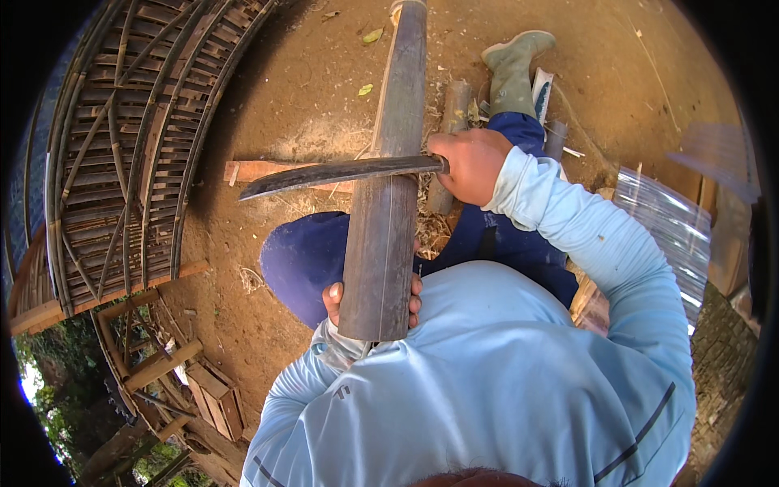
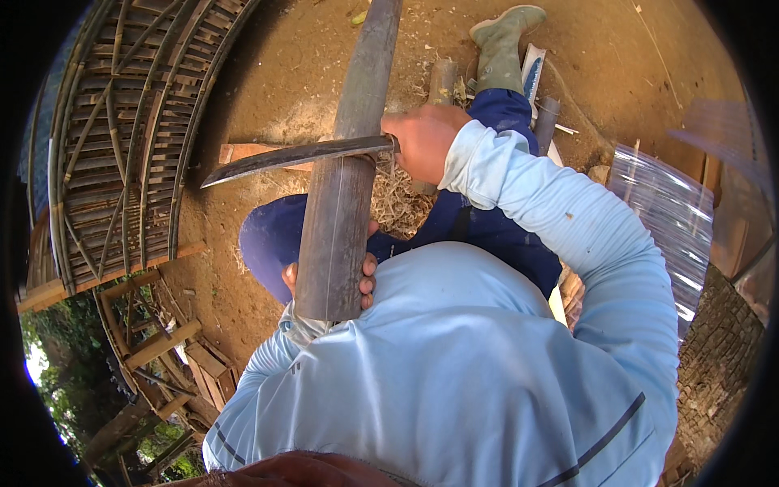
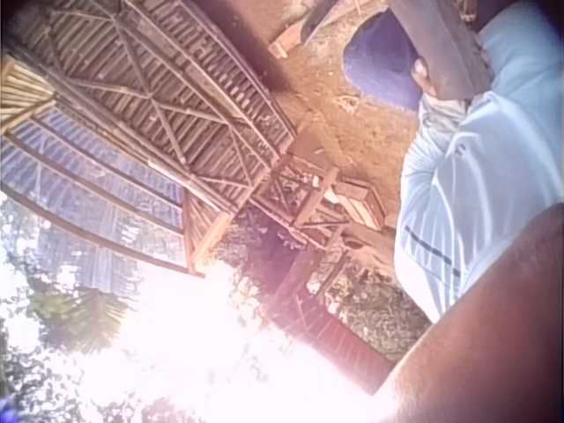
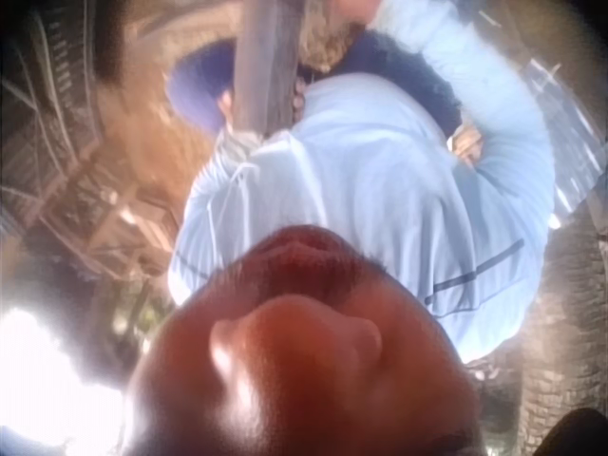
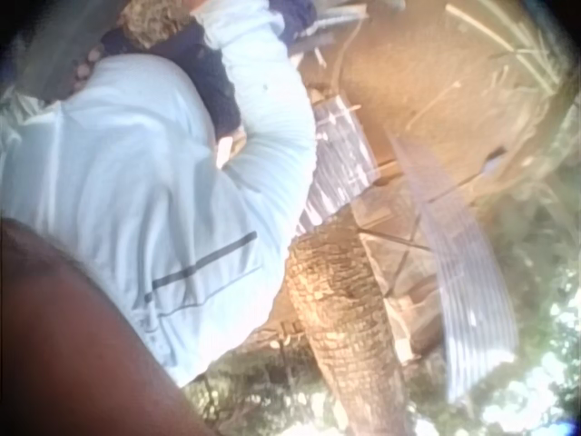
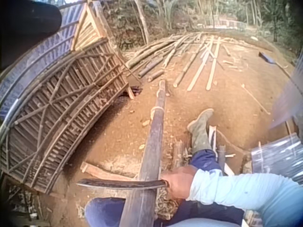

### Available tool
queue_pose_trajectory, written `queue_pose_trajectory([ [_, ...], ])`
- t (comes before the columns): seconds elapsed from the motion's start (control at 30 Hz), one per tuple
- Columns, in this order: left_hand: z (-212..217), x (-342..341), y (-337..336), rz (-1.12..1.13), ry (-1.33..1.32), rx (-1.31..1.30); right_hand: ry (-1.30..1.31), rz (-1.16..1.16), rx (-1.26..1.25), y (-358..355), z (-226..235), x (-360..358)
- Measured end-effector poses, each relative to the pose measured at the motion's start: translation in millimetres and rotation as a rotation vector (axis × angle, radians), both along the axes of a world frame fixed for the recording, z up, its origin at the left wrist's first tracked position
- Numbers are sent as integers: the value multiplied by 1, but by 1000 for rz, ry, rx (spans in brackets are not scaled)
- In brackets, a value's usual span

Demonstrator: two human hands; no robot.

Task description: The person sits on the ground and uses a curved knife to shave and smooth a long bamboo pole held between the legs. The person repeatedly rotates the pole and scrapes its surface, producing wood shavings that accumulate on the ground.

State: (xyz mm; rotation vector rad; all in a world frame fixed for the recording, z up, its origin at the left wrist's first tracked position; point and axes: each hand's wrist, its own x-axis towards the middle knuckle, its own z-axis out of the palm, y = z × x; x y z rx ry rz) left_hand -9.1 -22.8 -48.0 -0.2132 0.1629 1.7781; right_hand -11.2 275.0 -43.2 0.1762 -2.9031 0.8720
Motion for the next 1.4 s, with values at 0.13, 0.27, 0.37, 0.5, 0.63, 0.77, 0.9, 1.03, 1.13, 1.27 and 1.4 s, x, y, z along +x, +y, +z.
queue_pose_trajectory([
  [0.13, 2, -1, 0, 1, 24, -46, -13, 49, -21, -5, 8, 2],
  [0.27, 5, -2, 1, -8, 50, -81, -34, -30, -7, 3, 2, -5],
  [0.37, 7, 0, 1, 13, 51, -94, 33, 83, -45, -6, 12, 2],
  [0.5, -2, 0, -1, 2, 32, 29, 35, -57, 11, 0, 4, -10],
  [0.63, -9, 2, -2, 18, 13, 97, -50, 27, 25, -4, 10, -6],
  [0.77, -7, 1, 0, 10, 53, 91, -56, 23, 15, -3, 17, -5],
  [0.9, -6, 1, 0, 25, 58, 94, -3, -25, -34, -2, 2, -8],
  [1.03, -15, 5, -8, 57, 57, 82, -24, -71, -86, -11, 2, 5],
  [1.13, -20, 4, -12, 34, 44, 48, 43, -69, -119, -21, -1, 10],
  [1.27, -18, 4, -7, 14, 25, 48, 12, -68, -99, -14, -3, 5],
  [1.4, -9, 0, -5, -38, 114, -65, 5, -34, -60, -11, 2, 5],
])
